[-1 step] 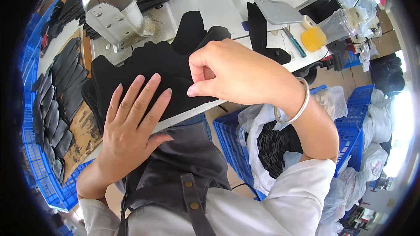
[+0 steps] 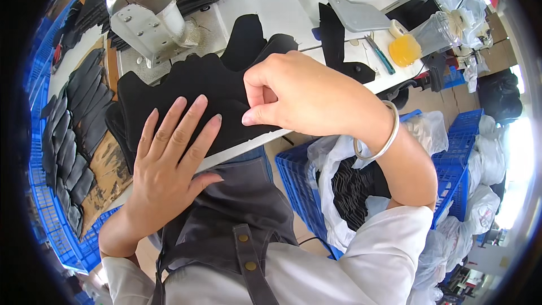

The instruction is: Sorting and stacking cut fabric and leather shoe upper components at a manufacturing station.

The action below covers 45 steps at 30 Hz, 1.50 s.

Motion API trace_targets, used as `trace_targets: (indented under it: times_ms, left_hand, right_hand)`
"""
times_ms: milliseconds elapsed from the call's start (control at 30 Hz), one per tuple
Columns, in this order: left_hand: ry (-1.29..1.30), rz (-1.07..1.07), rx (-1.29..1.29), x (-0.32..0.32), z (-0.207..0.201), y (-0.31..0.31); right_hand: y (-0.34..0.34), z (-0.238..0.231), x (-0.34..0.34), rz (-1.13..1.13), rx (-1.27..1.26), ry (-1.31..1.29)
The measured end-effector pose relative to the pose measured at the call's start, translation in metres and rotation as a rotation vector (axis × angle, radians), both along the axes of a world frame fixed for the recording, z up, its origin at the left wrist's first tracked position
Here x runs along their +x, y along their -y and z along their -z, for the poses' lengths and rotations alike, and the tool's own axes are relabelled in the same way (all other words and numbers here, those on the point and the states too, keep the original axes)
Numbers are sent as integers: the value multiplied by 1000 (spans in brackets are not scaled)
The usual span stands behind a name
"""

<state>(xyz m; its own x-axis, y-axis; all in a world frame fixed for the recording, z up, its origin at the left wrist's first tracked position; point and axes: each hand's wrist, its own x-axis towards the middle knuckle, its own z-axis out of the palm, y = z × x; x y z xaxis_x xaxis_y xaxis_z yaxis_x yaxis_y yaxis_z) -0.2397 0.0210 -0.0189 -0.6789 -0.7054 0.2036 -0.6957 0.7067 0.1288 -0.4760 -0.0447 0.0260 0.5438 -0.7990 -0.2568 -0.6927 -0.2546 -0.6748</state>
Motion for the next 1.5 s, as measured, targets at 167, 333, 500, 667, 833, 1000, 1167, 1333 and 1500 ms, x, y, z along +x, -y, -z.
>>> trace_targets:
  times_ms: [167,333,500,667,833,1000,1167,1333,1500]
  left_hand:
    - [-20,-9,-18,2,2,1]
    - [-90,11,-25,6,9,-1]
    - [-216,109,-16,11,6,8]
    - [-293,143,-8,19,1,26]
    - [-241,94,-337,26,-7,26]
    - [-176,82,-302,50,-27,18]
    - [-222,98,-195,47,0,15]
    - [-262,122,-142,43,-10,27]
    - [-144,-2,-454,47,-35,21]
  right_hand:
    - [-14,-4,8,48,-202,-179]
    - [-54,7,17,-155,-877,-229]
    - [-47,18,6,-264,-942,-315]
    - [-36,-2,10,-390,-996,-312]
    - [-38,-21,20,-361,-1169,-236]
    - [-47,-15,40,-329,-1195,-225]
    - [-32,-3,30,-376,-1061,-159]
    - [-18,-4,25,-270,-1138,-22]
    - [-24,-3,26,-283,-1522,-192]
